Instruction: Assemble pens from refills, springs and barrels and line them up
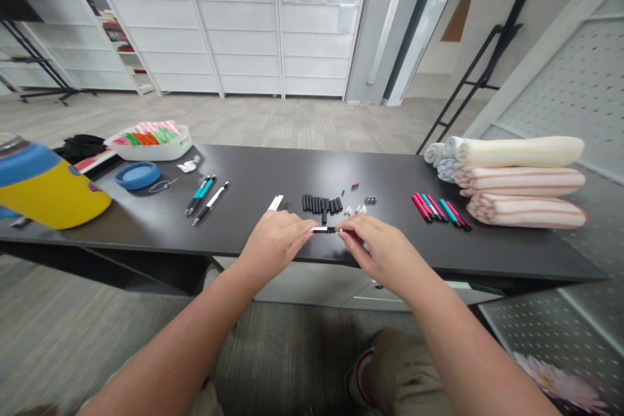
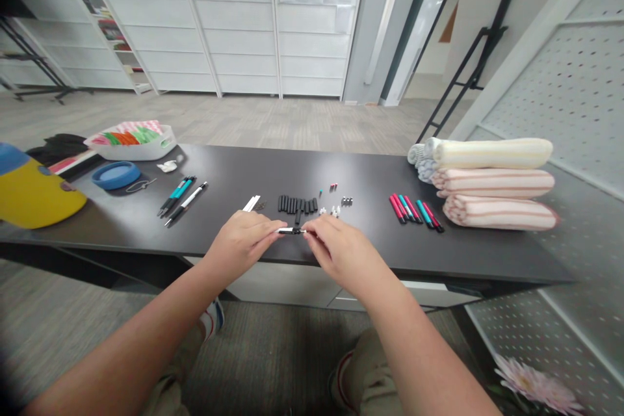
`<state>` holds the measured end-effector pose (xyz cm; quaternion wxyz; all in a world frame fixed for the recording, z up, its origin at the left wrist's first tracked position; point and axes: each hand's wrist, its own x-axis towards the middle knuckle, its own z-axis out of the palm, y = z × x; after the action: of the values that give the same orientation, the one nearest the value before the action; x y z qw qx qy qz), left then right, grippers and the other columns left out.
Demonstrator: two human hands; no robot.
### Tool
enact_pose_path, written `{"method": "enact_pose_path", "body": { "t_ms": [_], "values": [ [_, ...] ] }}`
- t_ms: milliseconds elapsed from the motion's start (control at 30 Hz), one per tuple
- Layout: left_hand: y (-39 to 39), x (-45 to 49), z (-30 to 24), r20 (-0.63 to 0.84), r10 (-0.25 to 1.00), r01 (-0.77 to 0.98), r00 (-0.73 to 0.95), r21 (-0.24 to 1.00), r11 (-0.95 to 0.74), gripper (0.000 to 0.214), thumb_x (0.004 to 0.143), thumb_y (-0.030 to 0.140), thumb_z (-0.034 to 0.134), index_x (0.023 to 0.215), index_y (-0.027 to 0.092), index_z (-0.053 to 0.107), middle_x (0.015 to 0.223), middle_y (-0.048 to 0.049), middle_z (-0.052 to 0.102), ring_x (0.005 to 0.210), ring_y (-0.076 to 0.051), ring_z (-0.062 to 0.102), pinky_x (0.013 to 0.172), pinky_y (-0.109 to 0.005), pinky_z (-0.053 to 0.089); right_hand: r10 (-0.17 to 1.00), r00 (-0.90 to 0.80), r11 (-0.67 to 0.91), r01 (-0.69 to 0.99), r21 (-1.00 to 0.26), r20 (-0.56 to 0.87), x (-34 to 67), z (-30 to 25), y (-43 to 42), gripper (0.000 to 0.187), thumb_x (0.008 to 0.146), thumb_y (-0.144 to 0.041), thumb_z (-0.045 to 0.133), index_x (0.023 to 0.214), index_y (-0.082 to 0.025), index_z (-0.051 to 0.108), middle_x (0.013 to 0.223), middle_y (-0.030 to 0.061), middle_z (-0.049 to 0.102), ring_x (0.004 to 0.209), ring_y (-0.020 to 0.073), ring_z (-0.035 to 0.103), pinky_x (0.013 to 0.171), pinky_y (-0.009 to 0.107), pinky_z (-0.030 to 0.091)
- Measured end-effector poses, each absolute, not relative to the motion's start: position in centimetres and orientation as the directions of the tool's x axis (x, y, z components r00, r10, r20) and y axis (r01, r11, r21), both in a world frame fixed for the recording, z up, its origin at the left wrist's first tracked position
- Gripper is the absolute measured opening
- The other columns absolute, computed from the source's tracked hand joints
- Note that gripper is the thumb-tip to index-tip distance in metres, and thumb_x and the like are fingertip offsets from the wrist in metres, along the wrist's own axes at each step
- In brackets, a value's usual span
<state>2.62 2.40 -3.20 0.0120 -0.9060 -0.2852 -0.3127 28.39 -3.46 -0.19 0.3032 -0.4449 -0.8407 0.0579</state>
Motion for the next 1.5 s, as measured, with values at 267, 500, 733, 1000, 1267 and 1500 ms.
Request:
{"method": "enact_pose_path", "body": {
  "t_ms": [267,500,733,1000,1267,1500],
  "values": [
    [2.36,2.65,-3.20,0.604,0.479,0.506,0.637,0.141,-0.851,0.021,0.106,0.027,0.058,0.120,0.021,0.073,0.100,-0.0054,0.079,0.091,-0.020,0.071,0.084,-0.038,0.045,0.829,-0.450,0.544,0.785,-0.297,0.332,28.09,0.27,-3.67,0.028,0.110,-0.028,0.044,0.091,-0.021,0.064,0.089,0.0055,0.065,0.082,0.0198,0.063,0.075,0.032,0.048],
    [2.20,2.67,-3.12,0.613,0.470,0.500,0.635,0.138,-0.855,0.020,0.106,0.027,0.059,0.119,0.023,0.073,0.100,-0.0039,0.079,0.092,-0.020,0.071,0.083,-0.038,0.044,0.836,-0.480,0.546,0.774,-0.321,0.265,28.34,0.19,-3.81,0.022,0.109,-0.028,0.046,0.099,-0.021,0.064,0.094,0.0046,0.066,0.084,0.0195,0.064,0.077,0.032,0.046],
    [2.11,2.64,-3.04,0.596,0.491,0.506,0.635,0.158,-0.848,0.021,0.106,0.028,0.059,0.120,0.023,0.074,0.099,-0.0032,0.079,0.093,-0.019,0.070,0.085,-0.039,0.043,0.854,-0.453,0.517,0.788,-0.333,0.255,28.36,0.07,-3.84,0.017,0.108,-0.030,0.048,0.106,-0.022,0.063,0.094,0.0039,0.070,0.078,0.0185,0.064,0.070,0.031,0.045],
    [2.04,2.58,-2.98,0.582,0.501,0.520,0.641,0.151,-0.841,0.021,0.106,0.028,0.058,0.121,0.025,0.074,0.100,-0.0039,0.079,0.094,-0.019,0.069,0.087,-0.038,0.043,0.853,-0.453,0.519,0.781,-0.346,0.257,28.22,0.28,-4.00,0.017,0.107,-0.029,0.049,0.099,-0.022,0.063,0.088,0.0025,0.068,0.073,0.0175,0.062,0.067,0.030,0.042],
    [2.11,2.61,-3.02,0.585,0.499,0.515,0.640,0.155,-0.843,0.020,0.105,0.027,0.060,0.120,0.025,0.074,0.100,-0.0038,0.079,0.093,-0.019,0.069,0.087,-0.038,0.043,0.868,-0.442,0.497,0.795,-0.348,0.228,28.24,0.34,-4.09,0.019,0.108,-0.032,0.049,0.097,-0.022,0.062,0.087,0.0014,0.067,0.073,0.0173,0.061,0.067,0.031,0.040],
    [2.11,2.53,-3.09,0.588,0.492,0.516,0.642,0.142,-0.844,0.020,0.105,0.026,0.060,0.121,0.025,0.073,0.099,-0.0037,0.079,0.092,-0.019,0.069,0.086,-0.039,0.042,0.843,-0.477,0.538,0.751,-0.382,0.250,28.17,0.34,-4.07,0.025,0.109,-0.028,0.045,0.093,-0.022,0.063,0.085,0.0022,0.066,0.077,0.0176,0.062,0.070,0.030,0.042]
  ]
}}
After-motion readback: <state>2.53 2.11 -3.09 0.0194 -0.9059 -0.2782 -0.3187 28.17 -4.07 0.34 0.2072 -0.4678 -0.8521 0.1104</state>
